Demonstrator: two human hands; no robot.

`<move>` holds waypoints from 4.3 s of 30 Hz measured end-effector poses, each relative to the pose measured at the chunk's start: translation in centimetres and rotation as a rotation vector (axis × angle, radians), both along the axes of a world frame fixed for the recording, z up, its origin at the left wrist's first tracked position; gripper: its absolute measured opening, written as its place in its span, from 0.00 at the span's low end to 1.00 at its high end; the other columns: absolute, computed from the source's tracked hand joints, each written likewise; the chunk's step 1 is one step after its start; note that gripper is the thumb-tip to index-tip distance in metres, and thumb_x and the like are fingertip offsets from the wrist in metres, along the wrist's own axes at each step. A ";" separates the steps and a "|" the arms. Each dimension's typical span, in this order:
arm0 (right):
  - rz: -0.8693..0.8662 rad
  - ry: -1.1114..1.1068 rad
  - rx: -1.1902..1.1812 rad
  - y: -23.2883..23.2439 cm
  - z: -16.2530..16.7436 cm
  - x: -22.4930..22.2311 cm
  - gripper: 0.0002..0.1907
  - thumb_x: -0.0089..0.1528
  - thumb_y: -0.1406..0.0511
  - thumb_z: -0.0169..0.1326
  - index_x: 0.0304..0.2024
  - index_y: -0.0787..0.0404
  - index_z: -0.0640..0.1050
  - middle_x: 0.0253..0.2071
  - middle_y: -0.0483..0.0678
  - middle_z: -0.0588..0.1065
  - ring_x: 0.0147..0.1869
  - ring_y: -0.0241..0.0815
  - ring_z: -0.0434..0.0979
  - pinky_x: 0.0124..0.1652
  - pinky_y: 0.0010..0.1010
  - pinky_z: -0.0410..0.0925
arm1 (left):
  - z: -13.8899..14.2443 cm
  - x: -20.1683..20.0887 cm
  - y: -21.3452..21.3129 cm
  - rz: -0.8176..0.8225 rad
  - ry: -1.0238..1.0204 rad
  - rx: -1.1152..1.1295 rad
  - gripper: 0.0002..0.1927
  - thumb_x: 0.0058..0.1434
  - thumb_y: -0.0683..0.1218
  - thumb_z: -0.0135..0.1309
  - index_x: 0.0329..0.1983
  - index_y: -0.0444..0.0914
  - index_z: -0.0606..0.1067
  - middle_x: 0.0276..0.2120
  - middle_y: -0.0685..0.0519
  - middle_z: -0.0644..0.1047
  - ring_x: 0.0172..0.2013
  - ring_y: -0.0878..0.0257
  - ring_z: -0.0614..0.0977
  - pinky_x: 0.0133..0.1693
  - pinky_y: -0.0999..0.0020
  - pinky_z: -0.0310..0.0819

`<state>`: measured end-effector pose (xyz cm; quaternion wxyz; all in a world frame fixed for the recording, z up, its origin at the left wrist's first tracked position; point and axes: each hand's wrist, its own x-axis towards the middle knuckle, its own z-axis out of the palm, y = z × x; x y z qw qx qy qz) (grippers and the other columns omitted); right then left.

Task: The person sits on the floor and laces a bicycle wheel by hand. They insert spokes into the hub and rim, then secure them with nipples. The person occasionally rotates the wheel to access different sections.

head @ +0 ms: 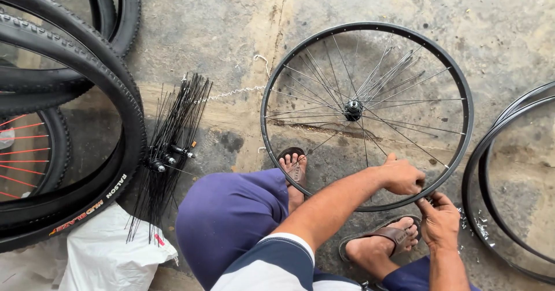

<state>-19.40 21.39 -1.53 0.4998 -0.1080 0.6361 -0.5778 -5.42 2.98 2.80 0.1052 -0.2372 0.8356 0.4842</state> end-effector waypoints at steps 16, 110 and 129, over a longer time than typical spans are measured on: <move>-0.066 -0.133 -0.047 -0.7 1.2 -0.1 0.09 0.68 0.73 0.53 0.51 0.68 0.74 0.48 0.53 0.77 0.50 0.44 0.79 0.55 0.37 0.72 | 0.6 1.0 0.3 0.014 0.047 -0.100 0.14 0.64 0.58 0.50 0.43 0.51 0.82 0.42 0.57 0.83 0.52 0.55 0.75 0.50 0.48 0.57; -0.188 0.028 0.247 -0.9 1.6 -0.1 0.07 0.65 0.74 0.57 0.45 0.68 0.76 0.37 0.54 0.80 0.36 0.41 0.79 0.36 0.27 0.73 | -5.4 6.7 7.6 0.804 0.145 0.649 0.09 0.67 0.45 0.54 0.45 0.35 0.74 0.37 0.49 0.82 0.37 0.62 0.82 0.41 0.65 0.77; -0.063 0.100 0.280 3.3 2.6 0.5 0.07 0.63 0.75 0.61 0.44 0.68 0.80 0.36 0.50 0.79 0.34 0.38 0.79 0.34 0.24 0.71 | -6.3 -0.6 9.4 0.879 0.124 0.546 0.15 0.65 0.48 0.55 0.51 0.40 0.68 0.40 0.43 0.81 0.44 0.44 0.82 0.45 0.52 0.74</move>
